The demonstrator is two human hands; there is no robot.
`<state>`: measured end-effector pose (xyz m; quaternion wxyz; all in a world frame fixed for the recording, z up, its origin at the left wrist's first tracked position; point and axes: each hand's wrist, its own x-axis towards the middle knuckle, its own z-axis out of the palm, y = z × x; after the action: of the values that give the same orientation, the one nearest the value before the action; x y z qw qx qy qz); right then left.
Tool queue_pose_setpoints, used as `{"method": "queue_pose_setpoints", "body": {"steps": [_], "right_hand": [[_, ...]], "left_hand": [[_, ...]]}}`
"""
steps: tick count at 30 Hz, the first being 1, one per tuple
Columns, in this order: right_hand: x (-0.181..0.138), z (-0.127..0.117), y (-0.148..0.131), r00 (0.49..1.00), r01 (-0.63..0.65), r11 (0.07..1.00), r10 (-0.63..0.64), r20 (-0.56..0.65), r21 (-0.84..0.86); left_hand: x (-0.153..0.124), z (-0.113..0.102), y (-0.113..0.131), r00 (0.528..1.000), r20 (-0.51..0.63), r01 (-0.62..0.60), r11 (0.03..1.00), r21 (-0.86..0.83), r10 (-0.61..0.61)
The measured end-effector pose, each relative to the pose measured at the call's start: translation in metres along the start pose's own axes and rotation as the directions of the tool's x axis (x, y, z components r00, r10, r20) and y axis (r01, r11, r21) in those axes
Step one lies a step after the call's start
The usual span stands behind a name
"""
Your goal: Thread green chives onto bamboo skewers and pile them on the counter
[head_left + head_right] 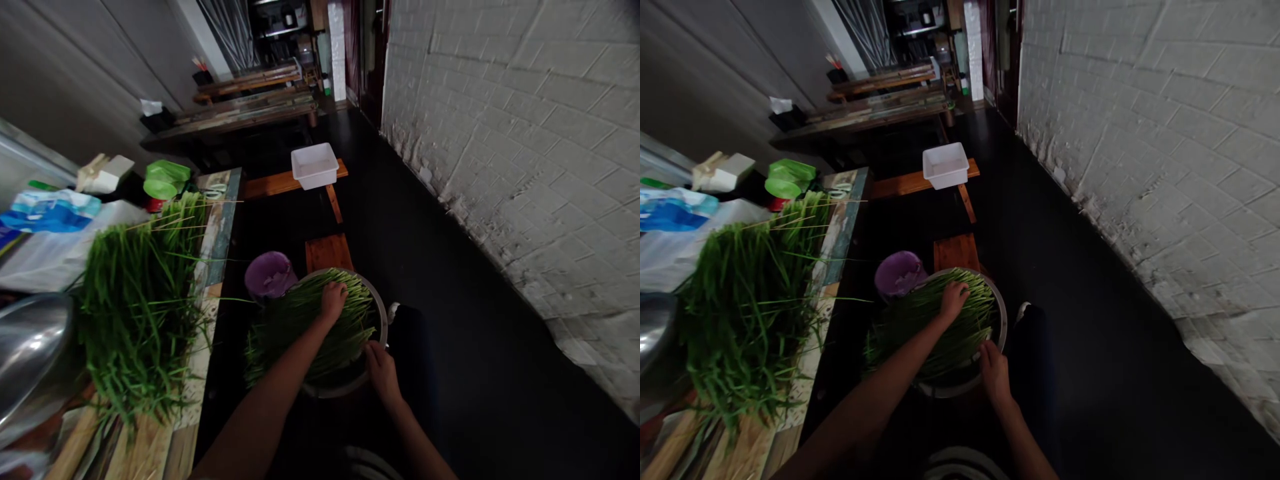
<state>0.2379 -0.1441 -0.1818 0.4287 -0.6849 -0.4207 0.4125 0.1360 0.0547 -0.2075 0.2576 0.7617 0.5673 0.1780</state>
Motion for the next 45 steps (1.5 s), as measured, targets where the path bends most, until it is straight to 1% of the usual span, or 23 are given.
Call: {"method": "queue_pose_setpoints", "body": {"steps": [2,4,6,7,8,10,11,12,15,18,20,25,28,31,33,36,37,38,39,41,42,43,45], "right_hand": [[-0.002,0.0,-0.002,1.0,0.015,1.0,-0.015,0.007,-0.003],[-0.003,-0.001,-0.003,0.999,0.03,1.0,-0.029,0.015,-0.004],[-0.004,-0.004,-0.004,0.999,0.029,1.0,-0.029,0.017,-0.008],[-0.003,-0.005,-0.004,1.0,0.025,1.0,-0.025,0.017,-0.01],[-0.003,-0.007,-0.004,1.0,0.021,1.0,-0.021,0.014,-0.012],[-0.001,-0.009,-0.006,1.0,0.021,1.0,-0.021,0.013,-0.012],[0.0,-0.009,-0.007,1.0,0.027,1.0,-0.027,0.015,-0.008],[0.001,-0.009,-0.008,0.999,0.034,0.999,-0.034,0.02,-0.002],[0.003,-0.008,-0.011,0.998,0.051,0.999,-0.051,0.041,0.007],[0.003,-0.007,-0.013,0.995,0.075,0.997,-0.074,0.06,-0.012],[0.003,-0.006,-0.014,0.993,0.096,0.995,-0.094,0.068,-0.031],[0.002,-0.005,-0.016,0.989,0.129,0.99,-0.125,0.08,-0.05],[0.001,-0.006,-0.018,0.989,0.124,0.991,-0.12,0.087,-0.051],[0.0,-0.006,-0.018,0.989,0.126,0.991,-0.12,0.09,-0.054],[0.001,-0.005,-0.016,0.988,0.135,0.989,-0.129,0.088,-0.064],[0.004,-0.004,-0.011,0.989,0.13,0.988,-0.123,0.086,-0.081],[0.005,-0.003,-0.009,0.991,0.119,0.99,-0.112,0.077,-0.083],[0.007,-0.003,-0.006,0.993,0.105,0.991,-0.1,0.064,-0.081],[0.008,-0.003,-0.003,0.995,0.09,0.993,-0.087,0.048,-0.079],[0.01,-0.003,0.002,0.998,0.065,0.995,-0.063,0.022,-0.074],[0.011,-0.003,0.005,0.998,0.058,0.996,-0.057,0.014,-0.074],[0.011,-0.004,0.006,0.998,0.055,0.996,-0.055,0.011,-0.075],[0.011,-0.004,0.007,0.998,0.058,0.995,-0.058,0.006,-0.078]], "left_hand": [[0.009,0.001,0.0,0.999,0.008,-0.033,0.996,0.08,0.033],[0.011,0.001,0.001,0.999,0.007,-0.035,0.998,0.058,0.035],[0.006,0.0,0.003,0.999,0.041,0.005,0.996,-0.093,-0.001],[0.001,-0.002,0.004,0.994,0.097,0.064,0.975,-0.214,-0.044],[-0.005,-0.004,0.005,0.978,0.186,0.153,0.926,-0.345,-0.093],[-0.021,-0.009,0.008,0.908,0.39,0.361,0.758,-0.543,-0.153],[-0.029,-0.012,0.009,0.87,0.467,0.44,0.674,-0.594,-0.157],[-0.036,-0.016,0.011,0.843,0.518,0.489,0.61,-0.624,-0.146],[-0.055,-0.027,0.015,0.814,0.571,0.54,0.497,-0.679,-0.104],[-0.063,-0.035,0.019,0.791,0.605,0.587,0.391,-0.709,-0.091],[-0.064,-0.038,0.021,0.785,0.612,0.599,0.363,-0.714,-0.092],[-0.063,-0.041,0.022,0.803,0.592,0.57,0.385,-0.726,-0.072],[-0.061,-0.043,0.023,0.815,0.577,0.54,0.425,-0.727,-0.048],[-0.063,-0.047,0.024,0.814,0.58,0.518,0.477,-0.71,-0.021],[-0.066,-0.047,0.024,0.789,0.614,0.518,0.526,-0.674,0.01],[-0.072,-0.041,0.02,0.708,0.704,0.514,0.642,-0.57,0.058],[-0.072,-0.038,0.018,0.7,0.711,0.487,0.681,-0.547,0.071],[-0.07,-0.034,0.016,0.715,0.695,0.445,0.715,-0.539,0.078],[-0.066,-0.03,0.013,0.755,0.652,0.389,0.748,-0.538,0.077],[-0.054,-0.023,0.007,0.865,0.5,0.255,0.831,-0.494,0.032],[-0.046,-0.019,0.005,0.915,0.404,0.195,0.882,-0.428,-0.006],[-0.037,-0.016,0.002,0.951,0.305,0.15,0.93,-0.337,-0.044],[-0.022,-0.012,-0.001,0.986,0.148,0.097,0.988,-0.124,-0.078]]}}
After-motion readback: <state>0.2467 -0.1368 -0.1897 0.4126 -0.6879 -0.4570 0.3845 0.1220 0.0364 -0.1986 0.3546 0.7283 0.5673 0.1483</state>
